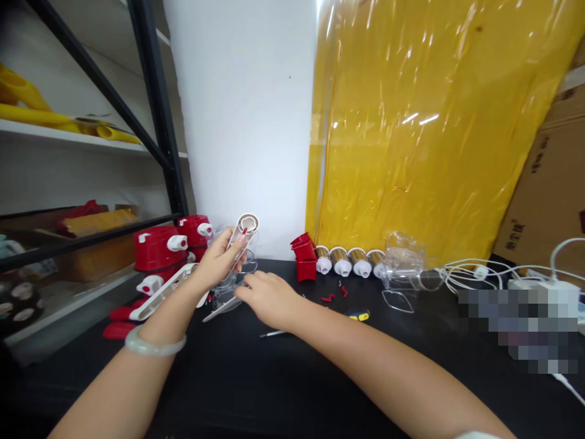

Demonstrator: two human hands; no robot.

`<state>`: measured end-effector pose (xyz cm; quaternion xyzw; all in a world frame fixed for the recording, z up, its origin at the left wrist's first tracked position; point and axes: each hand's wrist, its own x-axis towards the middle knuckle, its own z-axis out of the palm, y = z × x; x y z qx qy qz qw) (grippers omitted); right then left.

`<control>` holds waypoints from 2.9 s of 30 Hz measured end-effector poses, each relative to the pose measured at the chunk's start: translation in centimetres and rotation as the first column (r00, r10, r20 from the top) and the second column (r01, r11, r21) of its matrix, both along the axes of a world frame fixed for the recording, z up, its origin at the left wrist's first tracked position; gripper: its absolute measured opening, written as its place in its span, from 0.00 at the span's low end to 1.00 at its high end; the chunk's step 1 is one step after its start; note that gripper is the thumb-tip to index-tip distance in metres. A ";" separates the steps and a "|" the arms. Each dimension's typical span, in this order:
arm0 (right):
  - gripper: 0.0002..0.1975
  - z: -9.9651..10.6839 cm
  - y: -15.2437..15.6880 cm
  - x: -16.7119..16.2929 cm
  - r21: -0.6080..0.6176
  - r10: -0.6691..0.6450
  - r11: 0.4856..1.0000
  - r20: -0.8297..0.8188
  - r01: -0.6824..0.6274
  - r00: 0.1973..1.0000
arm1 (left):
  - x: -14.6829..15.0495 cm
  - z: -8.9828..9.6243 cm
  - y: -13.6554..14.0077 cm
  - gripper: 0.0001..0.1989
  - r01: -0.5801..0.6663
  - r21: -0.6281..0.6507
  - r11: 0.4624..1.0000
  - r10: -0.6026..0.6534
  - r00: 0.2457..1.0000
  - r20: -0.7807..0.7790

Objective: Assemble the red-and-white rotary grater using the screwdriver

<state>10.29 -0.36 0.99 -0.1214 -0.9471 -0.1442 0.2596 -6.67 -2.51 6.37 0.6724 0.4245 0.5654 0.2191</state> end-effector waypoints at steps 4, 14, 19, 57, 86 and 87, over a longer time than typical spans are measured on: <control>0.17 1.4 0.6 7.0 -0.256 -0.016 0.965 -0.266 -0.055 0.964 | 1.6 -0.3 -0.3 0.20 0.060 -0.003 0.998 -0.060 0.998 0.030; 0.21 4.1 3.0 12.2 -0.691 -0.253 0.599 -0.642 -0.404 0.724 | 9.2 -0.7 0.4 0.29 0.295 -0.187 0.937 -0.254 0.943 0.215; 0.14 3.1 2.8 12.2 -0.608 -0.272 0.680 -0.727 -0.409 0.630 | 11.5 -1.6 0.4 0.31 0.393 -0.235 0.889 -0.363 0.918 0.161; 0.16 -0.6 -2.3 11.0 -0.406 -0.253 0.870 -0.855 -0.281 0.452 | 13.0 -6.8 -1.4 0.26 -0.004 0.245 0.970 0.104 0.911 -0.398; 0.16 -0.3 -2.9 11.1 -0.385 -0.218 0.882 -0.845 -0.272 0.489 | 13.1 -6.9 -1.5 0.24 0.014 0.251 0.968 0.095 0.905 -0.416; 0.17 -0.4 -2.9 11.1 -0.380 -0.214 0.885 -0.846 -0.270 0.488 | 13.1 -6.9 -1.5 0.24 0.012 0.256 0.967 0.101 0.902 -0.421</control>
